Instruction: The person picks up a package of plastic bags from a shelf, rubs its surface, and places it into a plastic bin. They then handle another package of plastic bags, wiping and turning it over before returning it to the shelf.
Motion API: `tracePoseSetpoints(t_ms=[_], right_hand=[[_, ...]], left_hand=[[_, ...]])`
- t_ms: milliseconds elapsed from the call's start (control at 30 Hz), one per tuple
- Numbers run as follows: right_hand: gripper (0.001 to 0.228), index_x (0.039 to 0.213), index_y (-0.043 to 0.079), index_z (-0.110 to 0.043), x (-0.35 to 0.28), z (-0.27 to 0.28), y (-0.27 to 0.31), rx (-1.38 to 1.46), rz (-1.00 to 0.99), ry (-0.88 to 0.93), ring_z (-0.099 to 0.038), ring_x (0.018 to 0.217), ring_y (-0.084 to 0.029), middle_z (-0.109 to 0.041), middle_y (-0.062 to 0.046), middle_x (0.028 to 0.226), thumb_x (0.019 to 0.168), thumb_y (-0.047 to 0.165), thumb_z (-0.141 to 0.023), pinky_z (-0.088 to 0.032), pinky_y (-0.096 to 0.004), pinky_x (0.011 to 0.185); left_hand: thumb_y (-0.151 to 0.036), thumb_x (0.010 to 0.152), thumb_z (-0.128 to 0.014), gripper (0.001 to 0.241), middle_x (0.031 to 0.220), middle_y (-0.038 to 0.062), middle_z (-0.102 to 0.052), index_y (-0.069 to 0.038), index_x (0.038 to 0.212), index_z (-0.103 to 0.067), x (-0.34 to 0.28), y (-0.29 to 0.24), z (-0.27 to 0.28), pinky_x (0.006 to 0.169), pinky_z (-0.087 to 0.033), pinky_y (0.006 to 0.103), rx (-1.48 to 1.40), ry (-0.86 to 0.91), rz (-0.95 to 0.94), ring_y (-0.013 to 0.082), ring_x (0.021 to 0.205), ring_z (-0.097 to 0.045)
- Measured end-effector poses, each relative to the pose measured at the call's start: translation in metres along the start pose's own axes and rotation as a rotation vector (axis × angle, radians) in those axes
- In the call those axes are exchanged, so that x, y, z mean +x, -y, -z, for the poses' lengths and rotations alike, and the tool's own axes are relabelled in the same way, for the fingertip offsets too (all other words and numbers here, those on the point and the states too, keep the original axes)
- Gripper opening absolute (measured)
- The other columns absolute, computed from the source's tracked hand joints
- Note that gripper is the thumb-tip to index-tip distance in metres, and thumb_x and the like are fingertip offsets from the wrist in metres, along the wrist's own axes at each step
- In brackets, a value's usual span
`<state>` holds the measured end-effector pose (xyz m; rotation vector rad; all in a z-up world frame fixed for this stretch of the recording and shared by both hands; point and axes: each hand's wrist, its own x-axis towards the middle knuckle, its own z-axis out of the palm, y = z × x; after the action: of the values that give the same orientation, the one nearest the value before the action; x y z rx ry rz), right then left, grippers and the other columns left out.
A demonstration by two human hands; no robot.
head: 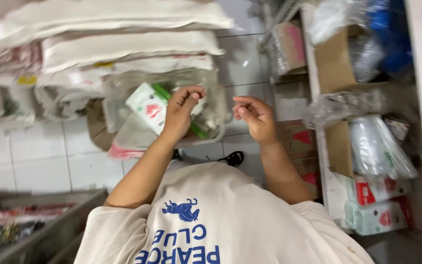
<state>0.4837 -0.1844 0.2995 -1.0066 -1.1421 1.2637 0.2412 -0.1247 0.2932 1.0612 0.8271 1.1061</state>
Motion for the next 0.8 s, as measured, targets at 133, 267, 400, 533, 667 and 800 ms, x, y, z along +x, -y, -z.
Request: tracePoseSetpoints(t_ms=[133,267,400,533,667,800], right_hand=[[0.028,0.128,-0.001,-0.067,0.024,-0.069,-0.044,-0.011,-0.157,0.145,-0.063,0.088,-0.012,-0.069,-0.006,0.102,0.101,0.001,-0.059,-0.055,-0.028,0.079],[0.030,0.127,0.000,-0.068,0.038,-0.111,-0.120,-0.172,-0.388,0.211,-0.065,0.080,-0.013,-0.072,-0.007,0.097,0.099,0.005,-0.059,-0.056,-0.029,0.074],[0.030,0.124,0.003,-0.066,0.024,-0.135,-0.239,0.097,-0.901,0.068,-0.070,0.081,-0.016,-0.073,-0.007,0.095,0.098,0.017,-0.060,-0.058,-0.034,0.071],[0.038,0.127,0.005,-0.061,0.006,-0.160,-0.309,0.452,-1.185,-0.294,-0.069,0.096,-0.028,-0.069,-0.013,0.107,0.092,0.020,-0.061,-0.059,-0.044,0.084],[0.047,0.133,0.003,-0.058,0.010,-0.161,-0.339,0.539,-1.185,-0.546,-0.058,0.118,-0.032,-0.063,-0.018,0.132,0.091,0.023,-0.059,-0.044,-0.048,0.101],[0.050,0.136,0.007,-0.054,0.013,-0.168,-0.354,0.503,-1.244,-0.583,-0.052,0.121,-0.034,-0.057,-0.018,0.134,0.090,0.026,-0.058,-0.036,-0.057,0.108]], left_hand=[[-0.011,0.105,-0.056,0.019,0.108,0.002,-0.070,-0.002,0.119,-0.067,-0.006,-0.004,0.100,0.094,-0.048,0.0278,0.033,-0.156,-0.025,0.0126,0.105,-0.062],[-0.015,0.103,-0.058,0.021,0.102,0.003,-0.072,-0.002,0.114,-0.070,-0.009,0.025,0.188,0.084,-0.049,0.0267,0.213,-0.310,0.066,0.0123,0.094,-0.062],[-0.023,0.101,-0.061,0.027,0.097,0.008,-0.073,0.001,0.109,-0.070,-0.014,0.102,0.258,0.083,-0.050,0.0294,0.439,-0.294,0.253,0.0174,0.092,-0.065],[-0.029,0.091,-0.066,0.038,0.104,0.018,-0.074,0.001,0.113,-0.070,-0.006,0.179,0.315,0.090,-0.053,0.0372,0.635,-0.189,0.442,0.0299,0.101,-0.071],[-0.034,0.091,-0.067,0.051,0.134,0.026,-0.059,0.001,0.129,-0.063,0.017,0.219,0.341,0.103,-0.047,0.0448,0.928,-0.090,0.534,0.0410,0.123,-0.058],[-0.033,0.090,-0.066,0.070,0.153,0.023,-0.039,-0.002,0.147,-0.040,0.049,0.238,0.347,0.112,-0.036,0.0473,1.132,0.013,0.631,0.0433,0.138,-0.039]])
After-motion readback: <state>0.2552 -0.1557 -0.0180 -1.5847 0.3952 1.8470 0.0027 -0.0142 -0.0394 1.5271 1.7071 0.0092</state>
